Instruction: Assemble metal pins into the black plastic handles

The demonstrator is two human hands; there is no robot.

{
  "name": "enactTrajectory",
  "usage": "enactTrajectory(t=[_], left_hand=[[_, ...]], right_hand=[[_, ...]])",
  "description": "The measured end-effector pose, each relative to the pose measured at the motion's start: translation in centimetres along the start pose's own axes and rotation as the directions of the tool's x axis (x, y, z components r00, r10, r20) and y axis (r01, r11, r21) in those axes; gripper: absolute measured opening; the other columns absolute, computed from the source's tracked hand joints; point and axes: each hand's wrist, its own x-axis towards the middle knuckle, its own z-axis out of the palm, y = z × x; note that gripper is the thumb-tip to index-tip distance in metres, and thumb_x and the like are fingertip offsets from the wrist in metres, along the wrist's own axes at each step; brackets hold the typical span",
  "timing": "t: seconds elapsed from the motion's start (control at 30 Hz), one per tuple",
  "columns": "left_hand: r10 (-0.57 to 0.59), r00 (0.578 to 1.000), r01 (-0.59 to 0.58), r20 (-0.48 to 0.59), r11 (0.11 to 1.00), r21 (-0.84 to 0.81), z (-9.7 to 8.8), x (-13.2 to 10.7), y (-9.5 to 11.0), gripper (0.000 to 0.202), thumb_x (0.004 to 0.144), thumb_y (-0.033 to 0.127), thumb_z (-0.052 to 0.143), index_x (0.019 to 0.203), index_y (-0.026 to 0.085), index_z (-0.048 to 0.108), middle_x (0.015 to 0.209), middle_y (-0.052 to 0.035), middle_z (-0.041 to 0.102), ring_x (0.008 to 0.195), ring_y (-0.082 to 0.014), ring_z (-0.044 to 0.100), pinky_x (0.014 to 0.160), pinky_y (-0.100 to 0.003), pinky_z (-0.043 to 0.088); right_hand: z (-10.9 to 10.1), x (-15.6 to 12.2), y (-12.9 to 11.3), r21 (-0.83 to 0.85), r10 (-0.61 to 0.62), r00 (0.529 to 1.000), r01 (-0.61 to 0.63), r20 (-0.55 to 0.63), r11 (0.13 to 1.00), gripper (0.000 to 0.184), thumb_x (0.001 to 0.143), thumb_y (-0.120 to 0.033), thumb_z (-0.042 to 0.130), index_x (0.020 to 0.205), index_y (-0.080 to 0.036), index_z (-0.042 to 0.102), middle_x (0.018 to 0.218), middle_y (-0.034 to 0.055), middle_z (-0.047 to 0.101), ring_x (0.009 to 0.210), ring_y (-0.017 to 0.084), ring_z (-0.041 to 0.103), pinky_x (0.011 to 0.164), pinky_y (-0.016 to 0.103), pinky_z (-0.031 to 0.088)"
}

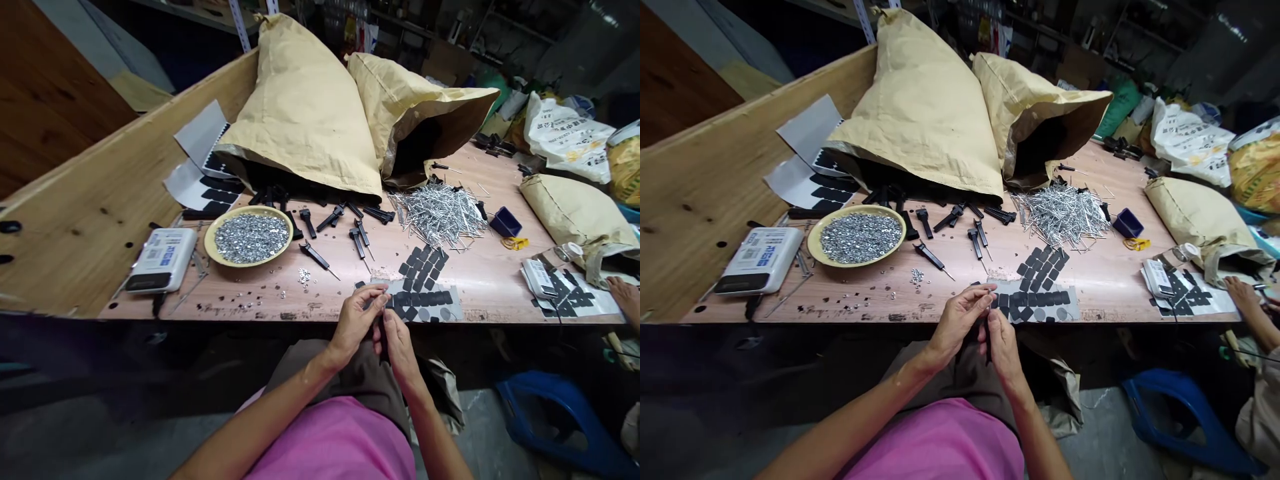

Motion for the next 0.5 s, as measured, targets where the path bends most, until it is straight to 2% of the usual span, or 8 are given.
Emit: enactTrajectory(t=[0.07,0.13,0.27,0.33,0.4,0.5], left_hand=[[-0.035,0.998,0.031,-0.044,0.997,-0.075,0.1,-0.1,-0.6,0.027,0.073,0.041,0.064,0.075,0.014,0.069,0.109,-0.0109,0.062,0.087,-0.0174,0.063,0.065,-0.024,0.053],[-0.074,0.996,0.068,-0.054,0.993,-0.101,0.2,-0.2,-1.4,0.026,0.070,0.040,0.066,0.074,0.014,0.070,0.099,-0.0090,0.064,0.082,-0.0160,0.062,0.062,-0.023,0.052],[-0.149,0.988,0.146,0.039,0.987,0.070,-0.4,-0.4,-3.2,0.028,0.075,0.038,0.061,0.081,0.014,0.072,0.078,-0.0052,0.066,0.055,-0.0100,0.054,0.046,-0.021,0.044],[-0.078,0.997,0.076,0.003,0.977,0.199,-1.3,-0.2,-3.7,0.025,0.077,0.033,0.058,0.090,0.016,0.072,0.080,-0.0052,0.068,0.055,-0.0100,0.055,0.050,-0.021,0.045],[0.060,0.995,-0.032,-0.083,0.951,0.308,-2.5,0.3,-4.0,0.026,0.079,0.028,0.056,0.099,0.018,0.070,0.084,-0.0048,0.070,0.063,-0.0114,0.059,0.060,-0.023,0.048],[0.220,0.962,-0.131,-0.160,0.890,0.436,-4.2,1.3,-4.1,0.029,0.083,0.026,0.051,0.107,0.019,0.067,0.090,-0.0053,0.071,0.070,-0.0131,0.062,0.068,-0.025,0.050]], right_hand=[[-0.3,-0.3,-0.1,-0.119,0.016,1.000,-0.015,0.005,0.993,0.042,0.087,-0.058,0.028,0.080,-0.022,0.048,0.057,-0.0046,0.042,0.045,0.011,0.037,0.046,0.024,0.031],[-0.8,-0.4,0.2,-0.269,0.023,0.999,-0.034,-0.044,0.963,0.036,0.088,-0.051,0.028,0.078,-0.022,0.048,0.058,-0.0044,0.042,0.050,0.012,0.038,0.050,0.024,0.031],[-1.8,-0.5,2.1,-0.480,0.095,0.985,-0.153,-0.142,0.864,0.028,0.086,-0.039,0.028,0.069,-0.023,0.044,0.059,-0.0033,0.044,0.054,0.014,0.040,0.054,0.025,0.030],[-2.3,-0.5,3.4,-0.548,0.103,0.978,-0.188,-0.181,0.815,0.028,0.086,-0.034,0.026,0.068,-0.023,0.044,0.061,-0.0021,0.047,0.056,0.014,0.042,0.054,0.025,0.030],[-2.9,-0.5,4.5,-0.623,0.091,0.975,-0.201,-0.204,0.756,0.029,0.086,-0.030,0.024,0.067,-0.022,0.044,0.062,-0.0006,0.050,0.057,0.015,0.044,0.054,0.024,0.030],[-4.1,-0.4,5.6,-0.730,0.067,0.990,-0.137,-0.125,0.670,0.030,0.086,-0.025,0.023,0.065,-0.022,0.044,0.058,-0.0008,0.047,0.053,0.014,0.042,0.050,0.024,0.027]])
